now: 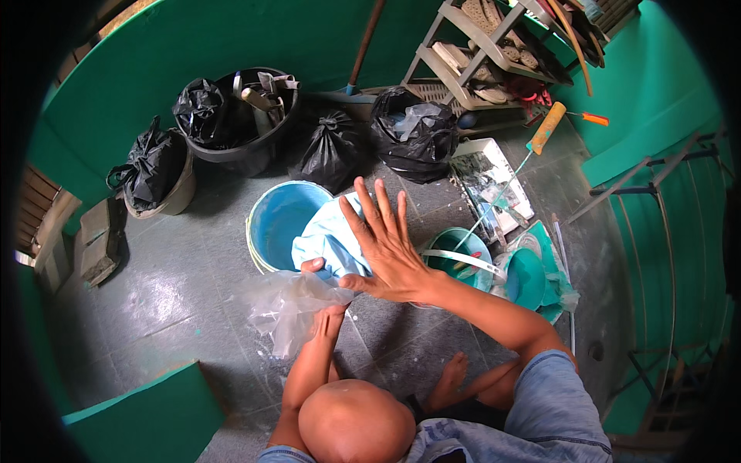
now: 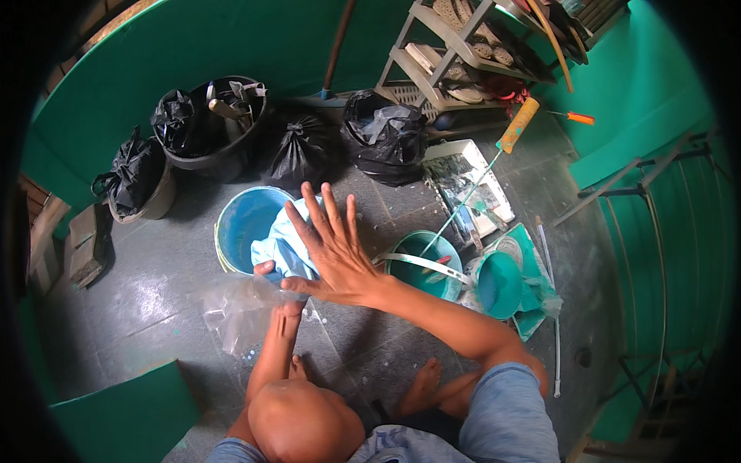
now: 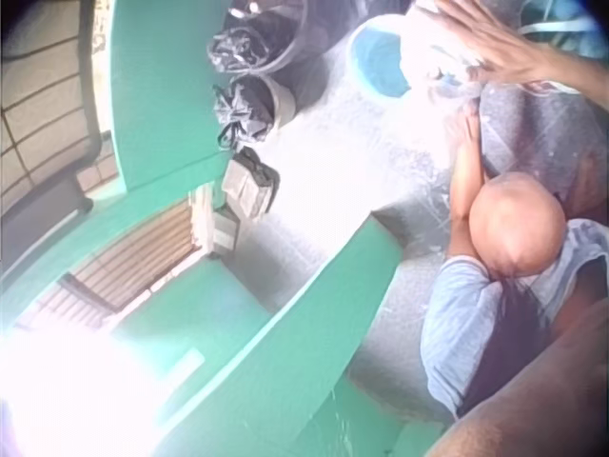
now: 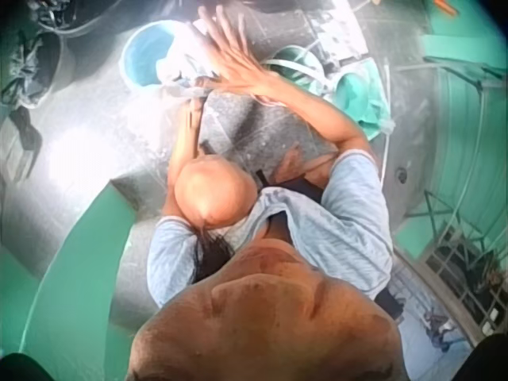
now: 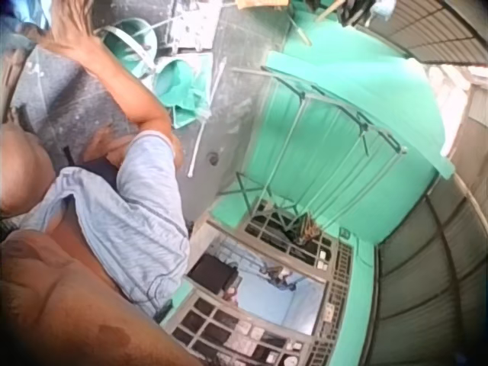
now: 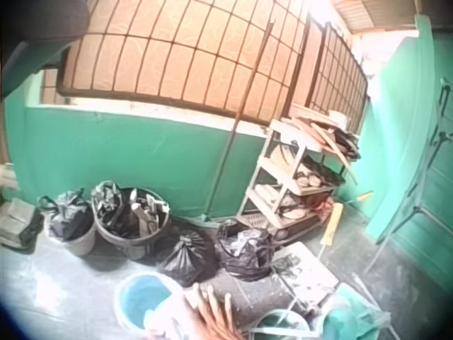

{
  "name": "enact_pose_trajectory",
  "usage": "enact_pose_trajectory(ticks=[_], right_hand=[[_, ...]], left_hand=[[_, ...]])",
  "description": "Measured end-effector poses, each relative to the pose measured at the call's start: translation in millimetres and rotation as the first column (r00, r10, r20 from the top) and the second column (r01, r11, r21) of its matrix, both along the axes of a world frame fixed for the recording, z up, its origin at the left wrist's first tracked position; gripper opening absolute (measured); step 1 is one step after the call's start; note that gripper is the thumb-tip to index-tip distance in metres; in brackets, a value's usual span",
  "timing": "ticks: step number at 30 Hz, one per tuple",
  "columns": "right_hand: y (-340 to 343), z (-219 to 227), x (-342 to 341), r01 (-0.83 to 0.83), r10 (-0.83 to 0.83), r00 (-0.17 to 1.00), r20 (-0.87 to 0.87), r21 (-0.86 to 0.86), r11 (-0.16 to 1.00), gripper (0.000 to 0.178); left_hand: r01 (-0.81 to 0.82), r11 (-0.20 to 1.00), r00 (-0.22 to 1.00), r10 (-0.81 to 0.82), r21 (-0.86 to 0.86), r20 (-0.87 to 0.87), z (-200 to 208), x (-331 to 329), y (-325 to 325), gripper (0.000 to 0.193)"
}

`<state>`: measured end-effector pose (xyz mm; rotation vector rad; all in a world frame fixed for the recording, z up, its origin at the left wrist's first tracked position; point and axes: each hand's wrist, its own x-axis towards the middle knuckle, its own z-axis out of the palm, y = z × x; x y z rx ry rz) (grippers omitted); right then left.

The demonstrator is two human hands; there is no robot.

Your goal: The person pours light blue paint from a bucket into a plastic bag, then folds and twists the bag to seal it. The person handles the paint bucket and the bag by hand in a room with green walls.

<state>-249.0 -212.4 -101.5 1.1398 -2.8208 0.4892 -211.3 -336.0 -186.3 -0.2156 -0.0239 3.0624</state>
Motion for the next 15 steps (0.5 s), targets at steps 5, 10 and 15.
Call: enact_pose_trajectory(ticks=[5,10,15], right_hand=[[19.9,12.3,-22.0,0.183,-0.199,0.978,-0.064,-0.202,0.962,0.086],[31.0,4.2,-41.6,0.293,-0.224,0.924,0.310,-0.199,0.935,0.053],[31.2,-10.2,-39.5,0.253,-0.181,0.947,0.266,-0.267,0.930,0.027]], left_hand=[[0.043,0.995,0.997,-0.036,0.095,-0.074,22.6,-3.3,-4.5,0.069],[0.089,0.993,0.991,-0.079,0.082,-0.109,26.1,-5.1,2.2,0.077],[0.107,0.994,0.988,-0.102,0.031,-0.118,34.7,-2.0,-1.0,0.081]])
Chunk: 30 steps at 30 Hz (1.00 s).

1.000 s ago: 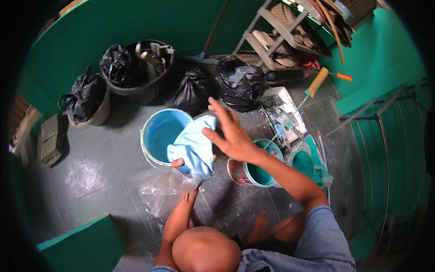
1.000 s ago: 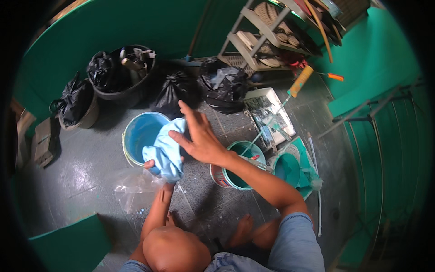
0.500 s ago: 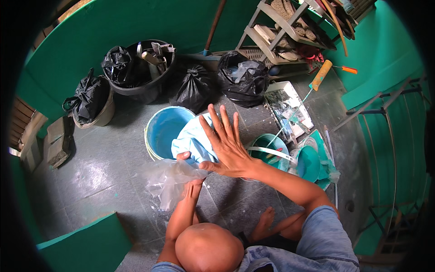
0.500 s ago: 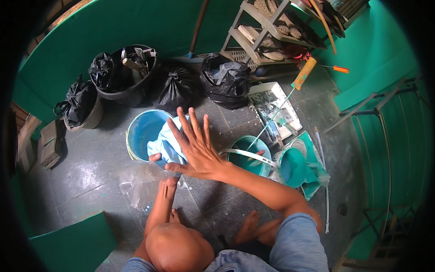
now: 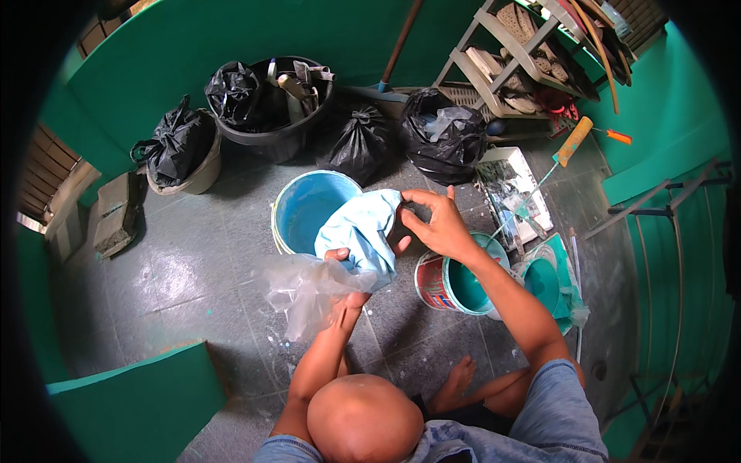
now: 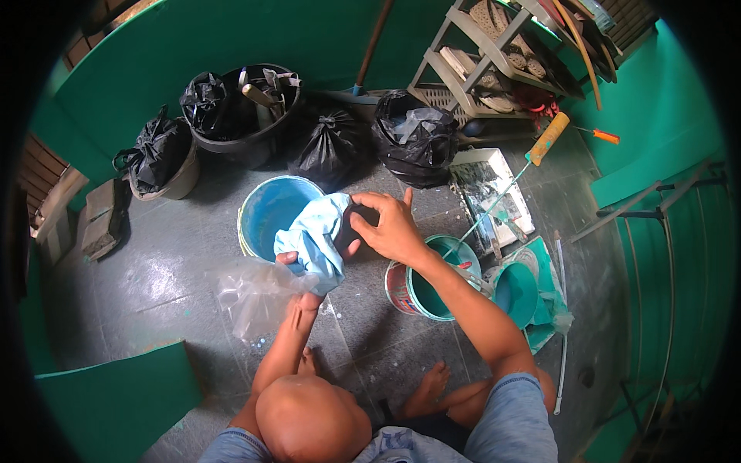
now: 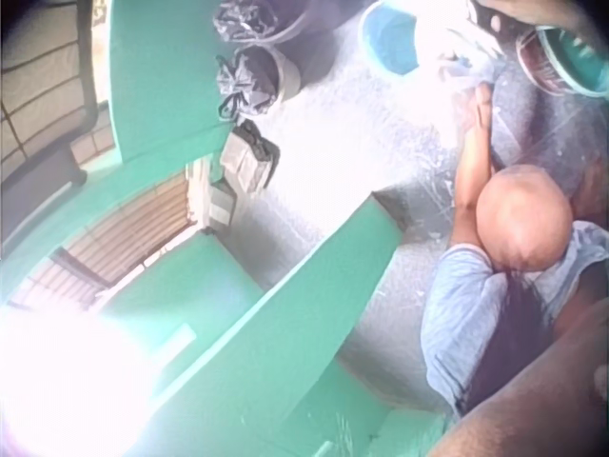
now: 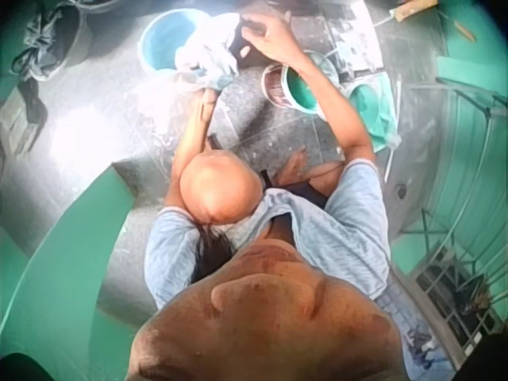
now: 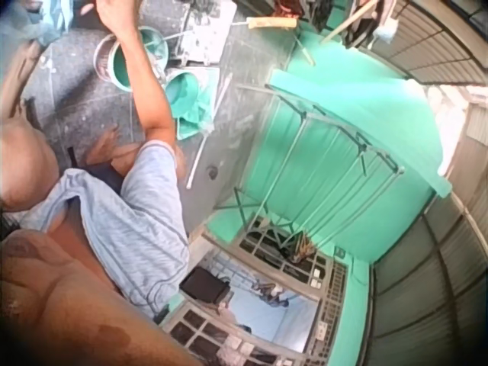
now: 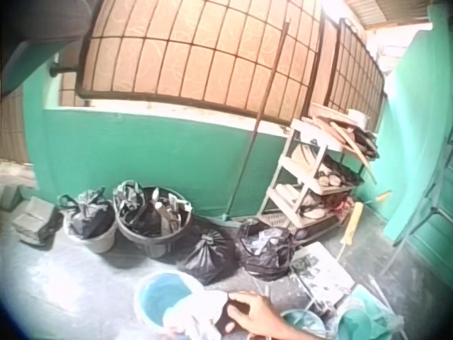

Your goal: The person pours light blue paint from a bucket into a plastic bag, then folds and twists the bag to seal it. The person handles the paint bucket and the bag by hand in a room with green walls.

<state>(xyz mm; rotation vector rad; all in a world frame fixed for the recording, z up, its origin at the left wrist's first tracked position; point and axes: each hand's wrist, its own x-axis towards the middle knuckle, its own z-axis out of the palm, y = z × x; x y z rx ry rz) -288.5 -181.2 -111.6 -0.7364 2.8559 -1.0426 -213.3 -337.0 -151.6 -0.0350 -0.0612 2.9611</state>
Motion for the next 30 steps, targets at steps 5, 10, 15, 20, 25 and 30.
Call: enact_pose_trajectory(ticks=[5,10,15,20,25,30], right_hand=[[-9.1,8.2,-10.3,-0.009,0.012,0.998,0.058,-0.061,0.998,0.020],[-22.0,25.5,-23.3,-0.083,0.083,0.996,-0.029,0.003,0.997,0.013],[-47.3,38.2,-50.9,-0.135,0.120,0.981,-0.155,-0.093,0.986,0.013],[-63.8,59.8,-75.5,-0.199,0.238,0.968,0.075,-0.344,0.918,0.014],[-58.5,42.9,-84.6,-0.150,0.307,0.932,0.194,-0.563,0.813,0.010],[-59.4,37.1,-79.0,-0.215,0.370,0.916,0.154,-0.591,0.777,0.008]], left_hand=[[0.003,0.999,1.000,-0.003,0.054,-0.004,-7.8,0.9,-7.3,0.078],[0.092,0.925,0.996,-0.091,0.370,-0.021,-11.3,-6.4,-11.8,0.071],[0.055,0.985,0.995,-0.041,0.165,-0.090,11.4,-13.2,-28.4,0.075],[0.101,0.922,0.989,-0.134,0.374,0.061,22.0,-18.8,-65.3,0.068],[0.202,0.953,0.954,-0.243,0.225,0.174,11.2,-12.8,-102.8,0.061],[0.246,0.960,0.951,-0.212,-0.136,0.226,-11.7,0.8,-150.1,0.059]])
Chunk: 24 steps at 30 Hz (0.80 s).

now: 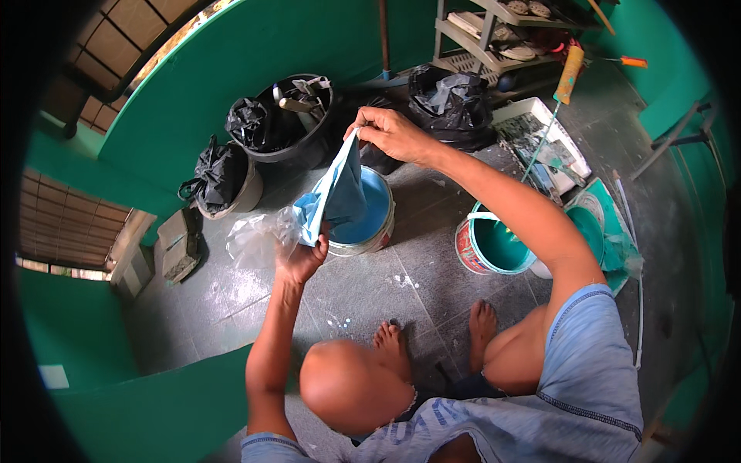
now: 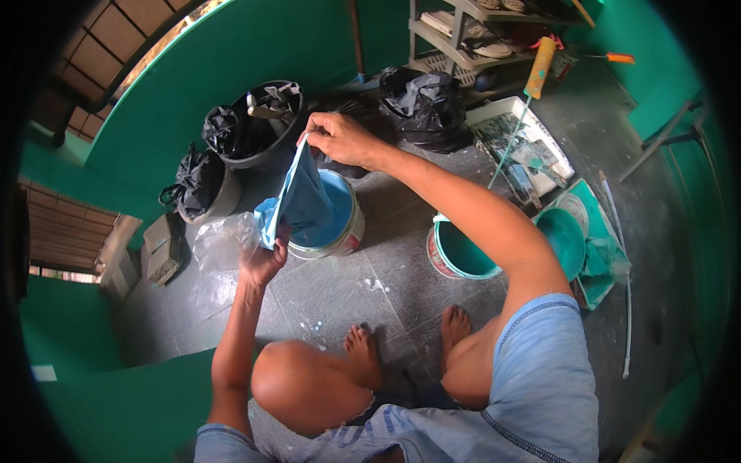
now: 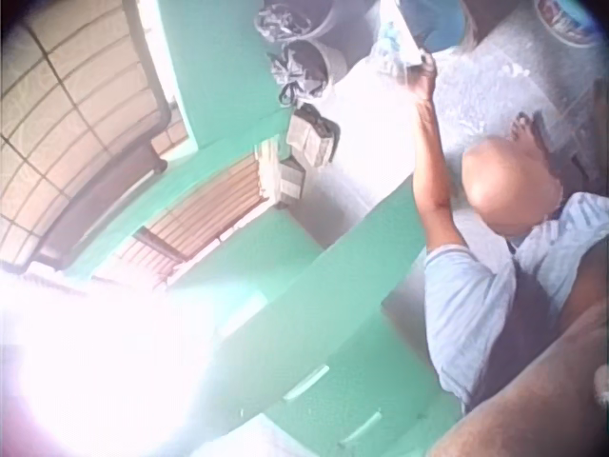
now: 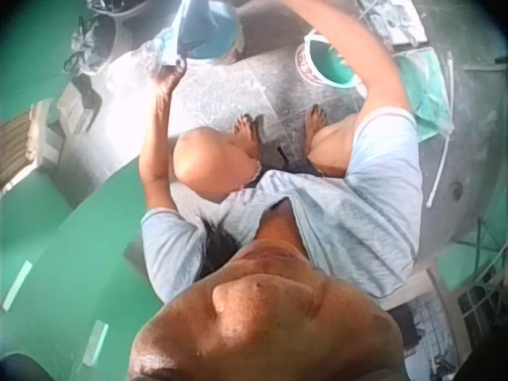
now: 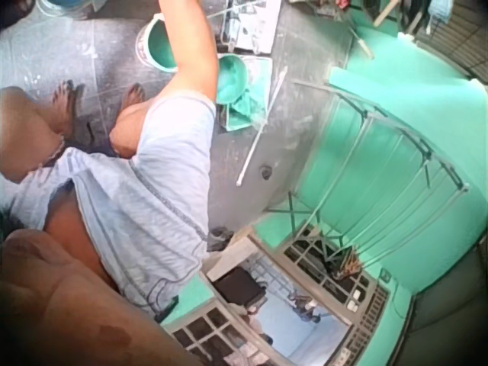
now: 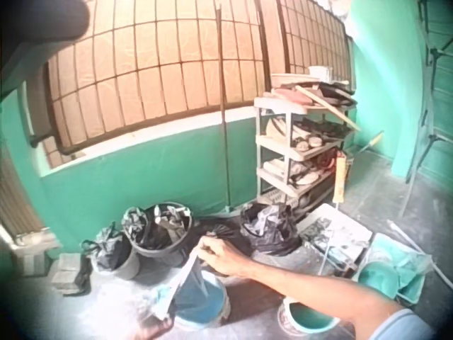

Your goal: The person pours light blue paint from a bucket into a plastic bag, then folds and twists the bag to seal it. The person handles the paint bucket and the bag by hand in a room with green walls.

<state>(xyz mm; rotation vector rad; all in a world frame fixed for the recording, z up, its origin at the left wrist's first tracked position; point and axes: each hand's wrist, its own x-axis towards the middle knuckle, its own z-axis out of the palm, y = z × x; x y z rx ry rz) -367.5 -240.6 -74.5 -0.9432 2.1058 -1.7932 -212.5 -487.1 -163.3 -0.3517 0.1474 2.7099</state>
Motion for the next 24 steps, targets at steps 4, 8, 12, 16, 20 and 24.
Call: enact_pose_trajectory(ticks=[4,8,12,16,20,24], right_hand=[[-5.3,18.0,7.8,-0.031,0.028,0.998,-0.059,-0.053,0.998,0.009],[-14.4,32.5,19.8,-0.112,0.106,0.967,-0.230,-0.012,0.994,0.010],[-18.0,39.6,26.4,-0.128,0.117,0.967,-0.226,-0.035,0.991,0.009],[-28.5,46.9,33.9,-0.174,0.144,0.952,-0.269,-0.089,0.981,0.009],[-28.8,48.4,31.9,-0.169,0.133,0.951,-0.280,-0.111,0.979,0.009],[-31.5,46.5,29.5,-0.160,0.138,0.965,-0.221,-0.082,0.984,0.008]], left_hand=[[0.100,0.960,0.995,-0.090,-0.262,0.052,16.4,1.0,-17.2,0.058],[0.184,0.877,0.982,-0.143,-0.443,0.125,21.7,7.5,-29.2,0.050],[0.307,0.838,0.950,-0.238,-0.451,0.204,13.9,6.4,-56.0,0.049],[0.285,0.706,0.958,-0.189,-0.648,0.216,29.3,9.3,-58.8,0.053],[0.113,0.635,0.983,-0.182,-0.764,-0.006,31.3,11.3,-55.7,0.051],[-0.033,0.566,0.991,-0.087,-0.824,-0.099,22.0,18.9,-43.0,0.036]])
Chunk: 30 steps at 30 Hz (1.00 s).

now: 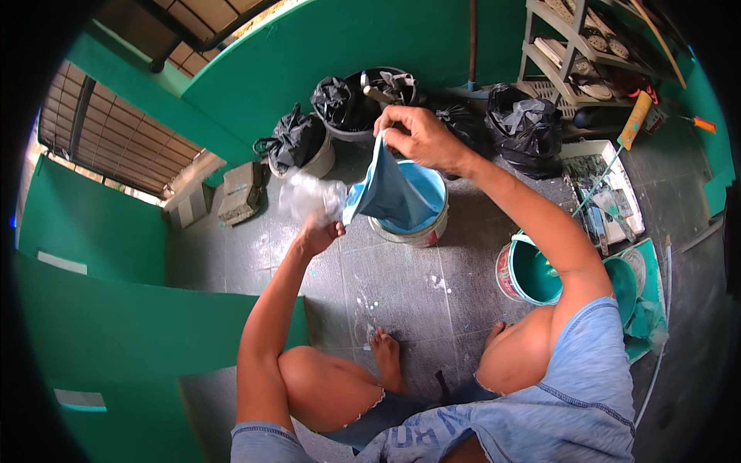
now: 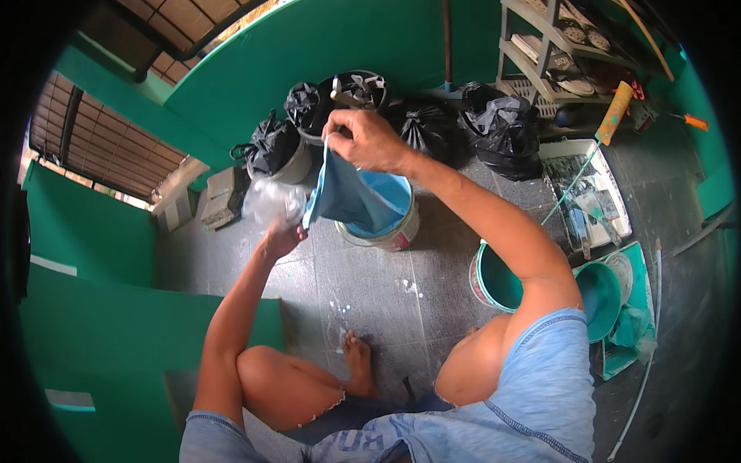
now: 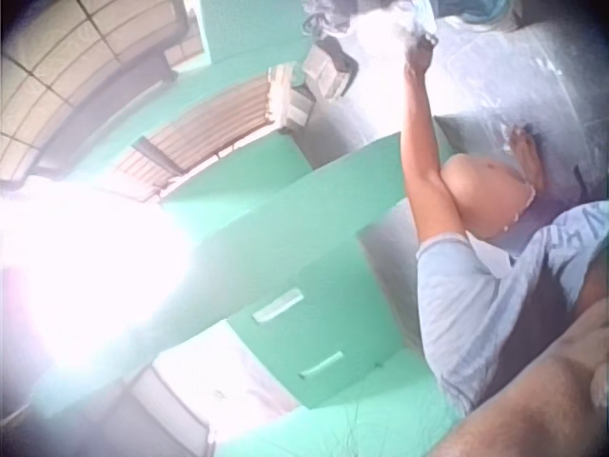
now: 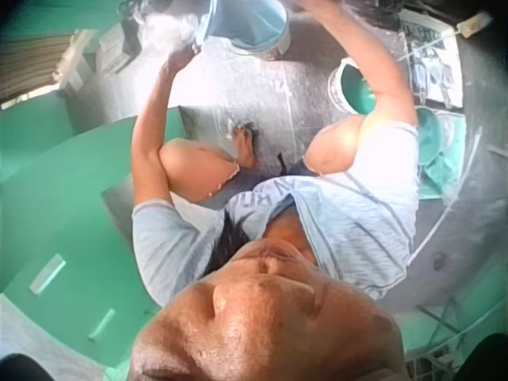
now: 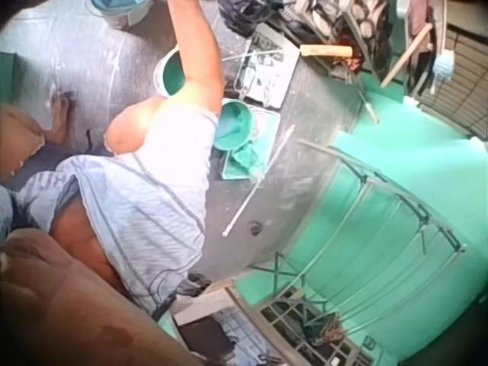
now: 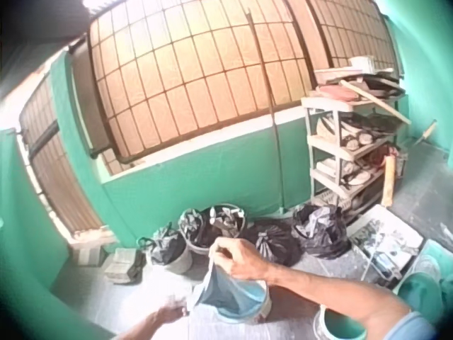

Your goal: The person pours light blue paint from a bucket into a plastic bag, then folds and twists the bag to seal it. The person handles the paint bucket and the bag by hand in a room with green walls.

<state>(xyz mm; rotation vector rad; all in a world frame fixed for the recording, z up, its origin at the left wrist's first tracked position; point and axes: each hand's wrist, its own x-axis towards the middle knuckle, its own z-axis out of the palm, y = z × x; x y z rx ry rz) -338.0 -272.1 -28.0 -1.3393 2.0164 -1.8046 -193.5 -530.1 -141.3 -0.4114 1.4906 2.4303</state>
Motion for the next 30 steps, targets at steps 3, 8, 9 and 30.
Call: enact_pose_trajectory(ticks=[3,8,9,30], right_hand=[[-0.3,-0.4,-4.0,-0.015,0.015,1.000,0.021,-0.036,0.999,0.008],[12.6,-10.6,-14.4,0.027,-0.025,0.993,0.119,-0.018,0.999,0.008],[16.8,-14.6,-17.3,0.044,-0.042,0.992,0.123,-0.014,0.999,0.008],[106.0,-23.6,-57.7,0.256,-0.235,0.882,0.407,0.004,0.967,0.016]], left_hand=[[-0.064,0.998,0.997,0.063,-0.030,-0.033,-2.6,3.2,-6.6,0.027],[-0.043,0.964,0.992,0.010,-0.261,-0.126,1.3,-8.7,-8.1,0.037],[-0.060,0.933,0.987,0.004,-0.354,-0.158,0.0,-10.2,-9.2,0.040],[-0.384,0.916,0.861,0.310,-0.114,-0.404,71.5,-62.2,40.7,0.030]])
